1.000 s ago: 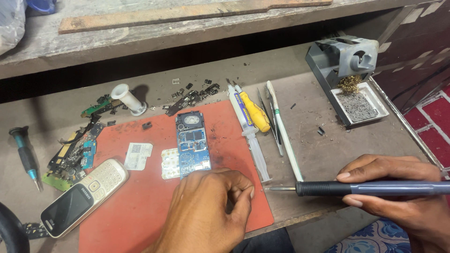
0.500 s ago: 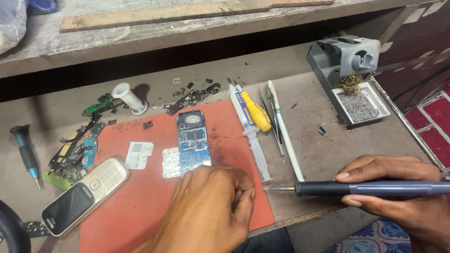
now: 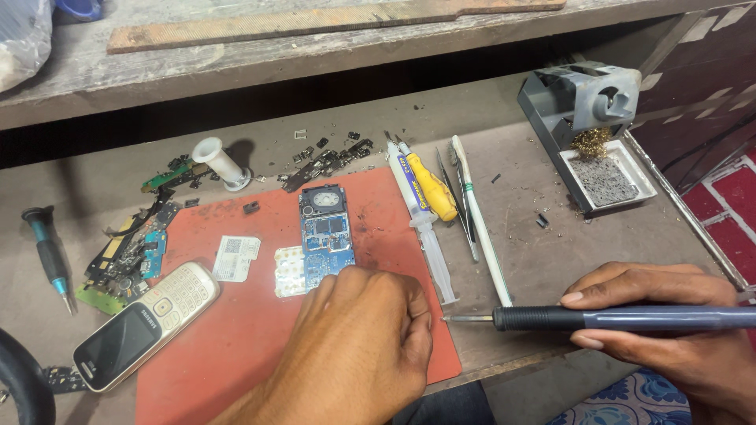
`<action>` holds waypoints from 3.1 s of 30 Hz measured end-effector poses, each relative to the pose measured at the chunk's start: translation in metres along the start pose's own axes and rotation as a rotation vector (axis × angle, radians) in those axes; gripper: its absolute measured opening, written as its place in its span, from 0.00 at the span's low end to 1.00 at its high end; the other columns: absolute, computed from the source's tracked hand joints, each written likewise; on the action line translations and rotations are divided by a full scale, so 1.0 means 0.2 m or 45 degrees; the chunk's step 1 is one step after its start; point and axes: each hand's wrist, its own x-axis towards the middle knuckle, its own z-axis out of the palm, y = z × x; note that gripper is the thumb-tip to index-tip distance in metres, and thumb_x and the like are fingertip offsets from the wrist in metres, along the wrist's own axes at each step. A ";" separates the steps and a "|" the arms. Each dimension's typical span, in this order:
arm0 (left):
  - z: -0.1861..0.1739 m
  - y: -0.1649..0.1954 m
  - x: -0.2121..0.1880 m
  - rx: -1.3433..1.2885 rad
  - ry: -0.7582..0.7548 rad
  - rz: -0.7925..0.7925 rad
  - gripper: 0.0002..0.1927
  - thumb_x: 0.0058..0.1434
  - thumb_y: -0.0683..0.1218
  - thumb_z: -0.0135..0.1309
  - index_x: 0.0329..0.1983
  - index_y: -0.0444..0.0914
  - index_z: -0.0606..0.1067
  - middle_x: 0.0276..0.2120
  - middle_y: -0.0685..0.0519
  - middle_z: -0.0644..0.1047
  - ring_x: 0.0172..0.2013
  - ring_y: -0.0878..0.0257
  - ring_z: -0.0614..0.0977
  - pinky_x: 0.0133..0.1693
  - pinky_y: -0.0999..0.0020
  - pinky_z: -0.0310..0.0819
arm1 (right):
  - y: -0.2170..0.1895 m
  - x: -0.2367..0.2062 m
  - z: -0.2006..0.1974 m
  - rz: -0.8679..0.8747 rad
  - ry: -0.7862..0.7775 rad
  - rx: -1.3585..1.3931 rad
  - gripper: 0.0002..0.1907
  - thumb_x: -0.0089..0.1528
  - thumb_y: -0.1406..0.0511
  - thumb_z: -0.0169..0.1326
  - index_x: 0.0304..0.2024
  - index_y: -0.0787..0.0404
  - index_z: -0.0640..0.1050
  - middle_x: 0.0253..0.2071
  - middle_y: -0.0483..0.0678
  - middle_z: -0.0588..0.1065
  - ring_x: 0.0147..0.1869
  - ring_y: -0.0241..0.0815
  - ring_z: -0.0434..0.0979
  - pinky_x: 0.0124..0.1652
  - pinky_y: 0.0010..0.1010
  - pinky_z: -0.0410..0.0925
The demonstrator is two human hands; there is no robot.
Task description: The person handles a mobile phone motherboard, applying flux and soldering a small component onto the board using a soldering iron and tweezers. The person flips the board to inspect both sides during the process.
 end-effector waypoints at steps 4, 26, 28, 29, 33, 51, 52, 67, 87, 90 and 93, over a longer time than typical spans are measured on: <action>-0.01 0.00 0.00 0.018 -0.047 -0.027 0.03 0.54 0.43 0.57 0.29 0.40 0.81 0.30 0.47 0.80 0.36 0.48 0.80 0.42 0.51 0.73 | 0.00 0.00 0.02 -0.012 0.028 0.057 0.16 0.51 0.68 0.71 0.42 0.63 0.87 0.38 0.56 0.83 0.37 0.46 0.85 0.32 0.32 0.81; -0.04 0.01 0.02 -0.039 -0.126 -0.144 0.05 0.55 0.43 0.57 0.30 0.39 0.82 0.25 0.47 0.82 0.30 0.50 0.84 0.40 0.54 0.77 | 0.00 0.01 0.03 -0.048 0.043 0.063 0.15 0.52 0.68 0.70 0.42 0.63 0.86 0.38 0.56 0.83 0.37 0.46 0.88 0.32 0.31 0.81; -0.04 0.01 0.02 -0.037 -0.117 -0.136 0.05 0.55 0.44 0.57 0.30 0.39 0.82 0.25 0.47 0.82 0.31 0.50 0.84 0.40 0.54 0.76 | 0.00 0.00 0.02 -0.043 0.058 0.043 0.16 0.52 0.67 0.70 0.42 0.63 0.86 0.38 0.56 0.83 0.38 0.46 0.88 0.32 0.32 0.81; -0.04 0.01 0.02 -0.041 -0.113 -0.130 0.05 0.55 0.44 0.57 0.30 0.39 0.82 0.25 0.47 0.82 0.31 0.50 0.84 0.40 0.54 0.76 | 0.00 0.00 0.02 -0.040 0.058 0.043 0.16 0.52 0.67 0.70 0.42 0.63 0.86 0.38 0.56 0.83 0.38 0.46 0.88 0.32 0.32 0.81; -0.04 0.01 0.02 -0.037 -0.096 -0.119 0.05 0.55 0.43 0.58 0.30 0.39 0.82 0.24 0.48 0.82 0.30 0.50 0.84 0.40 0.54 0.76 | 0.01 0.00 0.03 -0.045 0.072 0.025 0.16 0.51 0.67 0.71 0.42 0.63 0.86 0.38 0.56 0.83 0.37 0.46 0.88 0.32 0.31 0.81; -0.04 0.00 0.03 -0.093 -0.095 -0.114 0.05 0.55 0.43 0.57 0.27 0.38 0.81 0.23 0.47 0.81 0.27 0.50 0.85 0.37 0.56 0.78 | 0.01 0.00 0.04 -0.036 0.071 0.063 0.16 0.52 0.68 0.70 0.42 0.63 0.86 0.38 0.56 0.83 0.37 0.46 0.88 0.31 0.31 0.81; -0.04 0.00 0.04 -0.086 -0.085 -0.099 0.05 0.55 0.43 0.57 0.27 0.38 0.81 0.22 0.47 0.81 0.27 0.50 0.85 0.37 0.56 0.78 | 0.00 0.00 0.04 -0.048 0.071 0.071 0.16 0.52 0.68 0.70 0.42 0.63 0.86 0.38 0.56 0.83 0.37 0.46 0.88 0.31 0.31 0.81; -0.05 0.01 0.04 -0.104 -0.095 -0.114 0.06 0.55 0.43 0.56 0.27 0.38 0.82 0.21 0.47 0.81 0.25 0.52 0.85 0.36 0.58 0.80 | 0.00 0.01 0.05 -0.053 0.056 0.019 0.15 0.52 0.67 0.70 0.41 0.63 0.86 0.37 0.55 0.83 0.37 0.45 0.88 0.32 0.31 0.81; -0.05 0.00 0.04 -0.101 -0.102 -0.144 0.06 0.55 0.43 0.56 0.27 0.38 0.82 0.21 0.47 0.82 0.27 0.51 0.85 0.38 0.57 0.79 | -0.01 0.02 0.05 -0.073 0.087 0.053 0.16 0.51 0.68 0.71 0.41 0.64 0.86 0.37 0.56 0.83 0.37 0.47 0.87 0.32 0.32 0.80; -0.05 0.00 0.05 -0.095 -0.101 -0.132 0.06 0.55 0.43 0.56 0.26 0.38 0.82 0.22 0.47 0.82 0.27 0.51 0.85 0.37 0.57 0.79 | -0.01 0.02 0.05 -0.068 0.085 0.044 0.16 0.51 0.68 0.71 0.42 0.64 0.86 0.37 0.56 0.83 0.37 0.46 0.87 0.31 0.32 0.80; -0.05 0.01 0.05 -0.112 -0.103 -0.135 0.07 0.55 0.43 0.56 0.26 0.38 0.82 0.22 0.47 0.82 0.27 0.51 0.85 0.38 0.57 0.80 | -0.01 0.01 0.05 -0.053 0.077 0.052 0.16 0.51 0.68 0.71 0.42 0.64 0.86 0.38 0.56 0.83 0.36 0.46 0.87 0.30 0.31 0.80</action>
